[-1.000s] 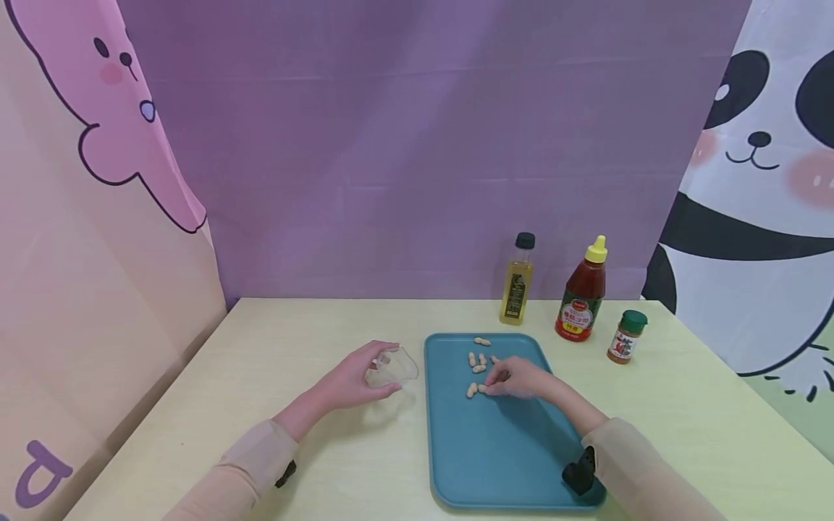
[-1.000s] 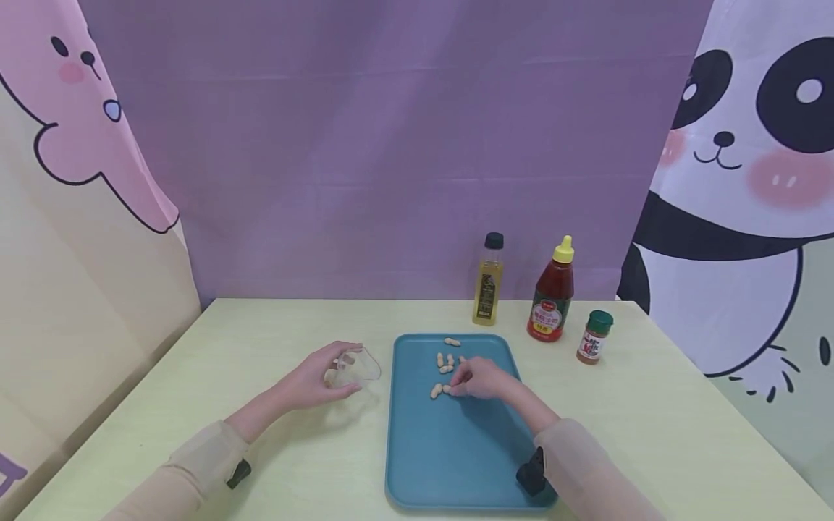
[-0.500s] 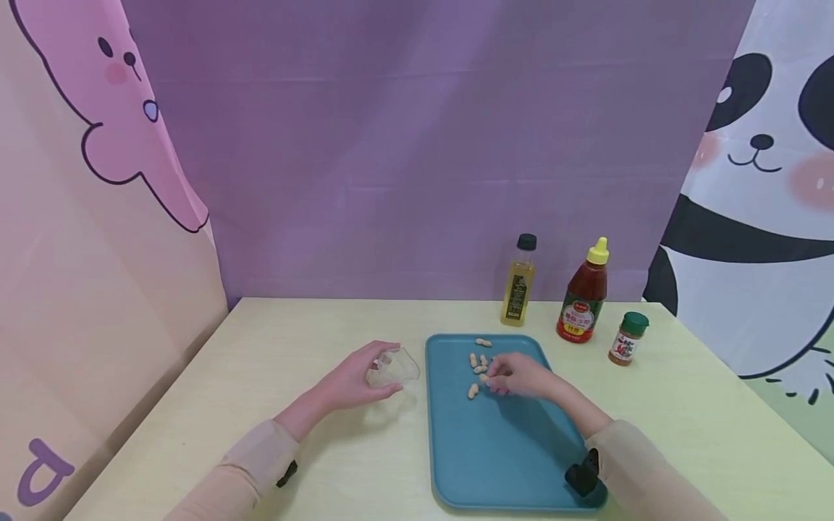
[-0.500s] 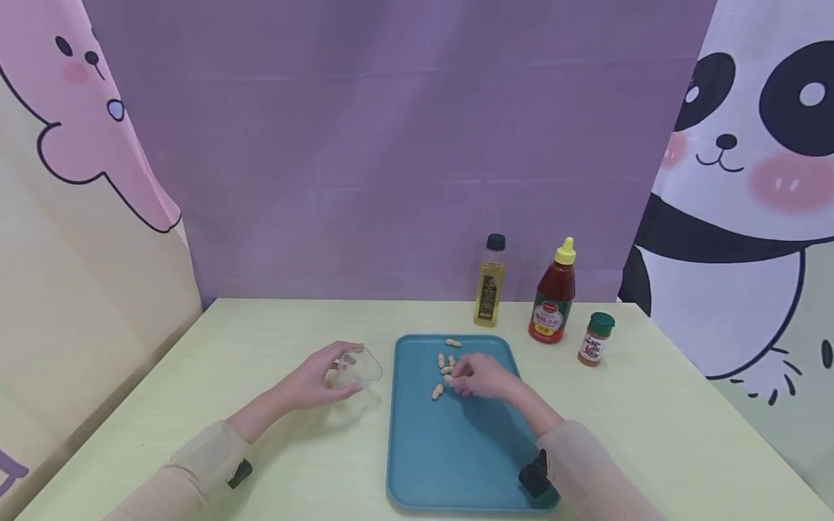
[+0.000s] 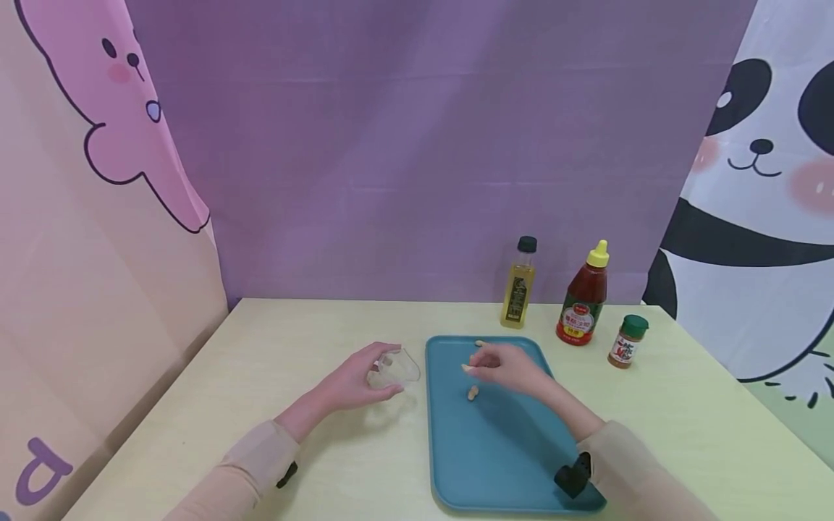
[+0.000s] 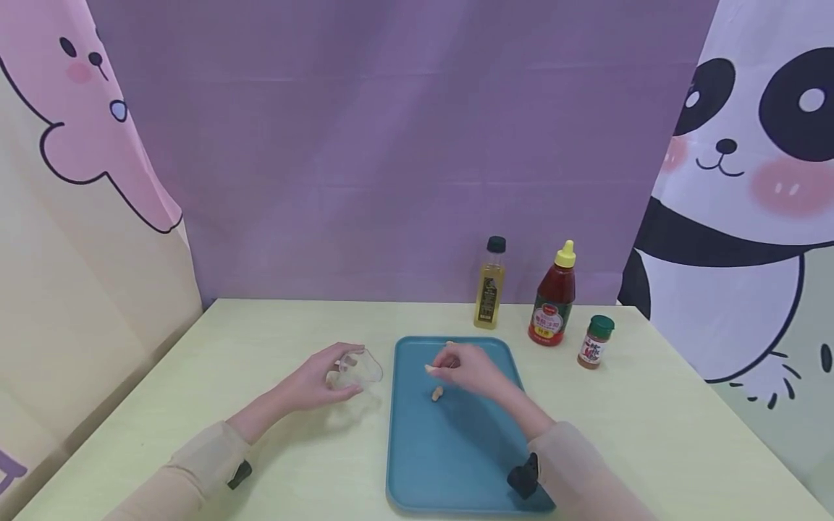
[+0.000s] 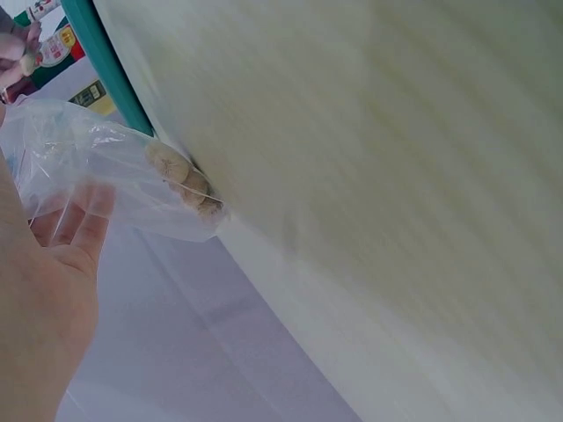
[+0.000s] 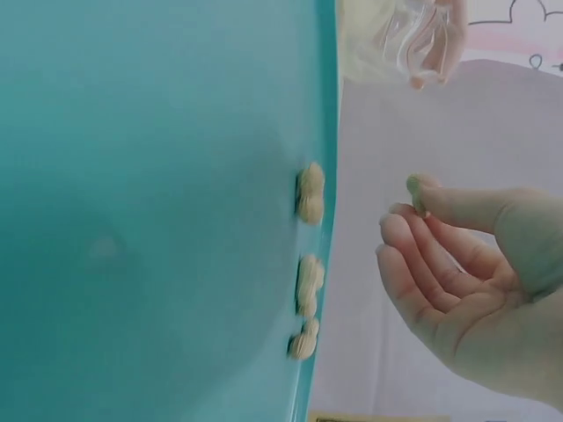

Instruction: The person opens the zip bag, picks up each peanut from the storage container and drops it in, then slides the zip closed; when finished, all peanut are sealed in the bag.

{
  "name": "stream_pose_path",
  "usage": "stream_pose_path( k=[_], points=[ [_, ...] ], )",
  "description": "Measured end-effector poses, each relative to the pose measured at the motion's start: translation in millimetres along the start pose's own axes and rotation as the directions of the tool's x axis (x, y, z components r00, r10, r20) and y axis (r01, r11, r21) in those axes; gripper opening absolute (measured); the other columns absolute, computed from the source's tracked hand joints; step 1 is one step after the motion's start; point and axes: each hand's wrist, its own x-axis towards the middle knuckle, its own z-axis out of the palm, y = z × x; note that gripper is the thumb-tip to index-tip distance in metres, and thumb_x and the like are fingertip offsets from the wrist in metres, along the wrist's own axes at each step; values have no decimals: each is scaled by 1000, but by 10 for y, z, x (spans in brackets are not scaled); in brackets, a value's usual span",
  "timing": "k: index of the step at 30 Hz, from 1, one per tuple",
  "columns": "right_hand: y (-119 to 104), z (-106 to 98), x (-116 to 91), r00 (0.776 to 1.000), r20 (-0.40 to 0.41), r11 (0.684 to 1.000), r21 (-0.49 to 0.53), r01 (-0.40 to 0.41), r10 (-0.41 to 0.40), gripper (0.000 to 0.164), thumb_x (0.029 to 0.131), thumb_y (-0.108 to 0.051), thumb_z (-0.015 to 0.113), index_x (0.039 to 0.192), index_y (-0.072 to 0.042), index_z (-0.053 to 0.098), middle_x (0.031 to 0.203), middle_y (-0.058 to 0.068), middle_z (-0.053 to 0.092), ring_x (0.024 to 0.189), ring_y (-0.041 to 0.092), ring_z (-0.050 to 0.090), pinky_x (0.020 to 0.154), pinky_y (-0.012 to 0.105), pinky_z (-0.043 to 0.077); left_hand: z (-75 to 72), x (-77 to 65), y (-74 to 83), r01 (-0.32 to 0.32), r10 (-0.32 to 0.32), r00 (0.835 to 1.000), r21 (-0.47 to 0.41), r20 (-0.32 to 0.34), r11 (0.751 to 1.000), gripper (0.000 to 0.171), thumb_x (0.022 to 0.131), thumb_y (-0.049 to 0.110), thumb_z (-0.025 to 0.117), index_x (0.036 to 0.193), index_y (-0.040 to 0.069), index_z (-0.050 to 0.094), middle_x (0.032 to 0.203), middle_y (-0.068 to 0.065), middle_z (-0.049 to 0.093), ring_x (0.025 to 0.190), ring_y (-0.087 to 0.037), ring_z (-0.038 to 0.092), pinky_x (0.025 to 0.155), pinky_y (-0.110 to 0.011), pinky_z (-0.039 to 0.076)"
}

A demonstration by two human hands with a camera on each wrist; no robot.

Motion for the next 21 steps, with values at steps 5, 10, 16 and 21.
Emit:
stream_pose_path(
  k=[5,10,16,21],
  points=[
    [-111,80,56,1000,-26,1000,22,-1,1,19,89,-31,64,94,-13,68,90,-1,69,88,15,63,74,31,54,4,2,-3,-5,5,1000,-10,1,1000,63,83,33,71,137,11,45,133,-9,52,113,-16,53,93,-32,50],
    [-230,179,123,999,-29,997,65,34,-33,20,88,-29,65,96,-12,68,89,0,68,80,12,61,70,28,52,8,1,-12,-9,9,1000,-15,-3,1000,64,83,33,71,137,11,45,134,-8,51,113,-15,53,93,-32,50],
    [-366,290,194,997,-28,993,93,73,-70,20,88,-28,65,98,-10,68,90,1,69,81,12,63,71,28,53,9,0,-13,-11,11,1000,-28,-4,1000,64,83,34,71,137,10,44,133,-8,52,111,-15,54,92,-33,51],
    [-454,369,256,995,-42,990,100,95,-91,20,88,-27,66,97,-10,69,90,1,70,80,11,63,69,25,53,9,5,-16,-6,6,1000,-26,-8,1000,64,83,36,70,136,12,45,131,-2,53,109,-12,54,91,-30,51]
  ],
)
